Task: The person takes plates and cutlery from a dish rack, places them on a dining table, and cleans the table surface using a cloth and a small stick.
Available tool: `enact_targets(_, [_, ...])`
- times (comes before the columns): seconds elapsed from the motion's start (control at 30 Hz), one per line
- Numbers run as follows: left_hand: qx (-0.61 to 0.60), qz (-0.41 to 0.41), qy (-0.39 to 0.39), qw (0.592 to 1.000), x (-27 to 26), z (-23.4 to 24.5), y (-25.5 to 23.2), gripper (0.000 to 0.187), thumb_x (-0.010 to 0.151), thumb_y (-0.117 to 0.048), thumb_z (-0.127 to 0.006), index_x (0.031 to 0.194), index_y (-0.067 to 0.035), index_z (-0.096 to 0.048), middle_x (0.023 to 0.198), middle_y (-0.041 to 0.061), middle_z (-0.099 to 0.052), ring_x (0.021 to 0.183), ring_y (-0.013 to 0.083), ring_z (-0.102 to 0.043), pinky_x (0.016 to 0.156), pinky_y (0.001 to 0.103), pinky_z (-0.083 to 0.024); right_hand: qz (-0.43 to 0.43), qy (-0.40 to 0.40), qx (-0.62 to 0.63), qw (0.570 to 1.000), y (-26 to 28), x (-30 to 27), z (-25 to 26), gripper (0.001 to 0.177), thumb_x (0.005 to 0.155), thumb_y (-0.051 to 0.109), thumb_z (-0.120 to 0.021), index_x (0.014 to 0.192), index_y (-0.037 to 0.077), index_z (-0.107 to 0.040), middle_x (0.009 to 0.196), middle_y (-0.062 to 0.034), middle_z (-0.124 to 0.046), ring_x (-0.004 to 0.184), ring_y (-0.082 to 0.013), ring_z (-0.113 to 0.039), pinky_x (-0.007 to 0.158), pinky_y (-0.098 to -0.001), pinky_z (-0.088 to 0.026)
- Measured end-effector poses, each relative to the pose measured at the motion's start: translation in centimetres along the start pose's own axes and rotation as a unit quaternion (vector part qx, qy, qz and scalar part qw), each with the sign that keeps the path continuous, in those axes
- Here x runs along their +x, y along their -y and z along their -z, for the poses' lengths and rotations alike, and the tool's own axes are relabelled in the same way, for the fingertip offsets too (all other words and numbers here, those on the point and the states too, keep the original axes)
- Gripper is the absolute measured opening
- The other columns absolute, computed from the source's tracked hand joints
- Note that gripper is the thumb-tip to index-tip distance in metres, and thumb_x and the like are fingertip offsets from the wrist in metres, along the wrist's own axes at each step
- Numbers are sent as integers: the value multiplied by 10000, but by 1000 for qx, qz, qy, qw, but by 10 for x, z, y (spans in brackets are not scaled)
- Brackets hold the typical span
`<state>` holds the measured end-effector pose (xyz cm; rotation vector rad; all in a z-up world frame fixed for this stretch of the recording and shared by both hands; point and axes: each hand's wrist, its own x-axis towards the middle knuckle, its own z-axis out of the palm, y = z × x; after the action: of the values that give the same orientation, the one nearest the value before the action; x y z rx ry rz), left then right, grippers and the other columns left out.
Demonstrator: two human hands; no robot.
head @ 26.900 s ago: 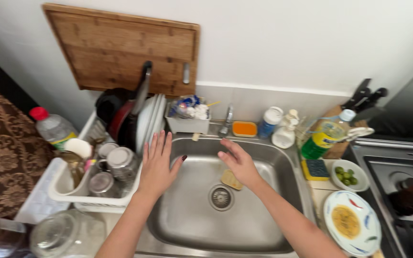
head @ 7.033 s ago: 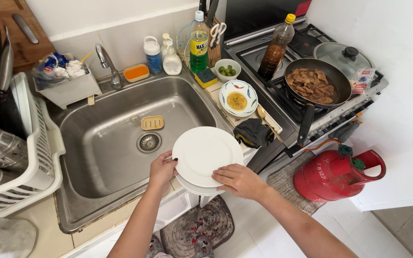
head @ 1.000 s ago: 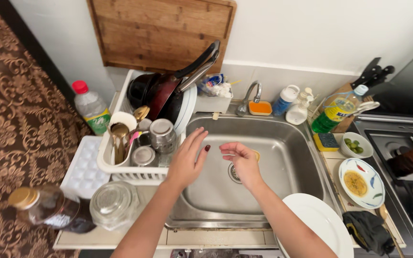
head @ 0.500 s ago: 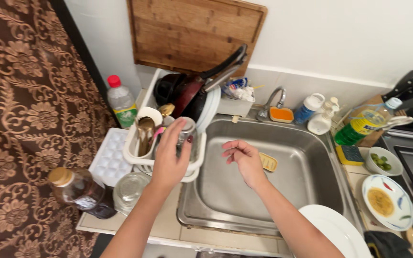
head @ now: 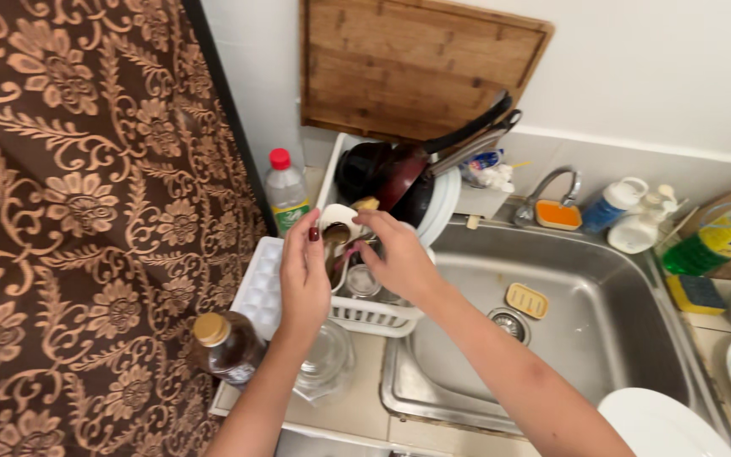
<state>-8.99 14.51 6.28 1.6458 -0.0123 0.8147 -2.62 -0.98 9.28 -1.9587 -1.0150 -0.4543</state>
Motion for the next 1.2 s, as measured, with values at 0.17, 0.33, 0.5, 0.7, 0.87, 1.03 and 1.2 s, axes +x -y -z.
enact_targets(0.17, [1, -1, 9, 1000, 1, 11, 4, 341, 1092, -139, -431, 1368, 6, -569, 1372, 146, -606, 1287, 245, -570, 1099, 340, -419, -73, 26, -48, 996, -9, 21, -33, 330, 806, 87, -793, 1094, 5, -656, 1048, -160, -667, 954, -369, -647, 766, -401, -561])
enact_targets(0.33, [-5, 19, 25, 1000, 4, 17, 6, 337, 1094, -149, -427, 1362, 3, -566, 1379, 146, -596, 1307, 257, -558, 1112, 352, -409, -52, -8, -49, 997, -22, 19, -53, 226, 819, 60, -812, 951, -3, -640, 892, -153, -652, 866, -351, -635, 731, -432, -525])
enact_targets(0.5, [25, 18, 27, 999, 6, 19, 13, 338, 1088, -147, -436, 1362, -3, -572, 1385, 150, -593, 1310, 275, -560, 1112, 360, -412, -7, -7, 5, 1000, -19, 16, -51, 181, 875, -33, -708, 1048, 18, -709, 934, -132, -690, 836, -292, -690, 710, -367, -552])
enact_targets(0.7, [50, -30, 35, 998, 10, 18, 27, 351, 1061, -88, -493, 1392, 7, -558, 1417, 170, -570, 1341, 319, -542, 1134, 384, -403, -100, -112, 222, 963, -21, 22, -30, 84, 1009, 35, -657, 1076, -9, -682, 1008, -51, -660, 901, -138, -691, 787, -271, -567])
enact_targets(0.87, [159, -57, 40, 985, 11, 13, 37, 413, 943, -18, -571, 1354, 17, -587, 1376, 168, -586, 1264, 361, -531, 1089, 428, -411, -177, -185, 312, 915, -30, 27, 4, 165, 1102, 165, -532, 1146, 26, -610, 1015, -56, -660, 881, -125, -655, 708, -276, -575])
enact_targets(1.03, [203, -69, 37, 976, 11, 12, 35, 399, 902, 22, -591, 1299, 3, -622, 1283, 156, -606, 1213, 379, -534, 1055, 454, -433, -233, -166, 362, 887, -34, 17, 18, 182, 1089, 219, -437, 1136, 73, -534, 924, -74, -673, 714, -151, -689, 553, -287, -590])
enact_targets(1.2, [237, -38, 38, 970, 15, 17, 28, 252, 940, 23, -612, 1165, -45, -702, 1156, 103, -656, 1133, 338, -587, 1011, 430, -472, -309, -126, 310, 890, -43, -7, 6, 215, 1092, 212, -501, 1167, 62, -636, 762, 13, -497, 574, -66, -449, 451, -233, -353])
